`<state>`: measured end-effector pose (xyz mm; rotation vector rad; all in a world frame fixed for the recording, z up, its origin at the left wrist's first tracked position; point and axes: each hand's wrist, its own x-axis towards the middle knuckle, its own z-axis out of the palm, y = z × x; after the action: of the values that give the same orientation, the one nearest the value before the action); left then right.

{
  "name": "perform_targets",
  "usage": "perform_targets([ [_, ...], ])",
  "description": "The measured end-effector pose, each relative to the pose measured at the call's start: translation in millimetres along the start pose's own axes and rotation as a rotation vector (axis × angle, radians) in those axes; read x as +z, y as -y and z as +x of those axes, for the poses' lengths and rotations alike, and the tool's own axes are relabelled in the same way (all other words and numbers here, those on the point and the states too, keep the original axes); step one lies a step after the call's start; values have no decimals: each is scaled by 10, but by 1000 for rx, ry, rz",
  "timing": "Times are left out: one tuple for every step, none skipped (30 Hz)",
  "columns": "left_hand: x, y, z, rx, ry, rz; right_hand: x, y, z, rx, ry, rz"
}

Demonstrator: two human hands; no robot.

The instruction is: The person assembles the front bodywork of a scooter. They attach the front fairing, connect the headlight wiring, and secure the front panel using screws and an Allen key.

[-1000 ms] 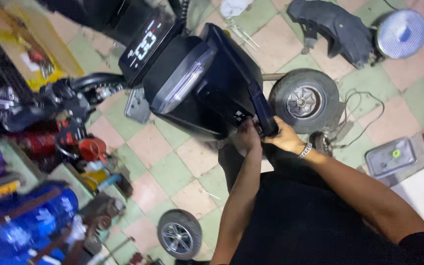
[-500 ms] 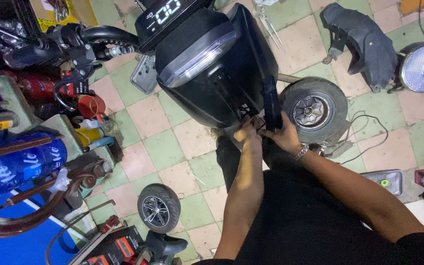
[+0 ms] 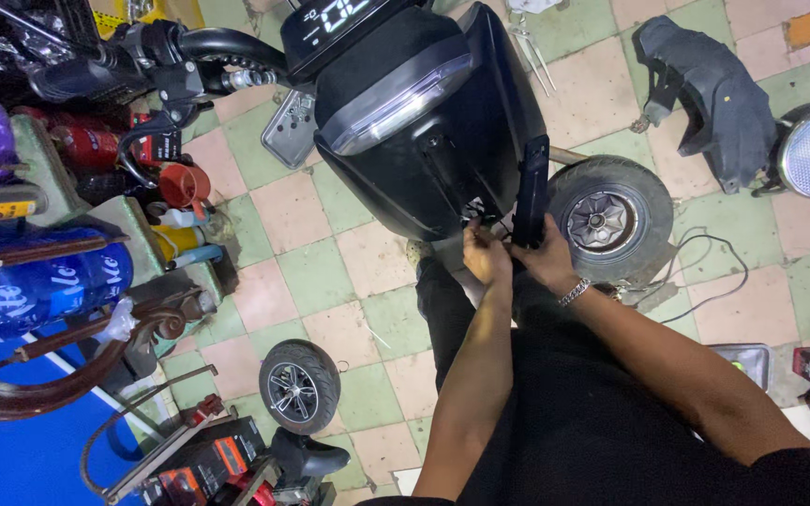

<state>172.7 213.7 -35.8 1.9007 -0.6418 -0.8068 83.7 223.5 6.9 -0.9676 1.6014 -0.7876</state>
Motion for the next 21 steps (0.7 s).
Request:
perform_targets([
  [-7, -4, 10, 0, -35, 66, 9, 1, 8, -33, -1, -5],
  [-10, -7, 24, -1, -70, 132, 19, -2, 17, -33, 6, 36],
  [-7, -12, 46, -3, -105, 200, 30, -7, 28, -32, 14, 78],
  [-2, -19, 77, 74, -60, 287, 42, -15, 39, -29, 23, 119],
  [2, -28, 119, 150, -13, 375, 56, -23, 45, -52, 55, 180],
  [8, -41, 174, 228, 35, 458, 72, -28, 54, -78, 86, 240],
  [15, -58, 246, 285, 103, 608, 88, -31, 61, -103, 116, 300],
  [20, -75, 320, 340, 174, 759, 104, -32, 62, -82, 127, 296],
  [28, -92, 396, 395, 247, 908, 123, -16, 60, -62, 138, 290],
  [37, -109, 463, 409, 352, 961, 136, -3, 57, -45, 151, 284],
  [40, -122, 524, 423, 454, 1015, 156, -7, 57, -49, 146, 254],
  [36, -134, 556, 439, 554, 1067, 169, -12, 58, -55, 141, 226],
  [24, -141, 570, 462, 550, 1133, 184, -9, 57, -62, 135, 201],
  [10, -140, 565, 485, 550, 1198, 195, -7, 57, -48, 143, 235],
  [-12, -135, 540, 505, 553, 1261, 204, -12, 57, -31, 149, 266],
  [-38, -110, 510, 661, 464, 1202, 213, -22, 63, -17, 155, 298],
  [-74, -85, 469, 816, 368, 1135, 222, -36, 72, -26, 141, 341],
  [-114, -72, 437, 963, 271, 1064, 235, -54, 86, -31, 130, 384],
  [-150, -65, 415, 946, 311, 1098, 247, -78, 101, -31, 120, 428],
  [-188, -62, 410, 932, 348, 1131, 262, -106, 119, -36, 118, 409],
  [-219, -70, 422, 916, 383, 1161, 275, -134, 139, -44, 117, 388],
])
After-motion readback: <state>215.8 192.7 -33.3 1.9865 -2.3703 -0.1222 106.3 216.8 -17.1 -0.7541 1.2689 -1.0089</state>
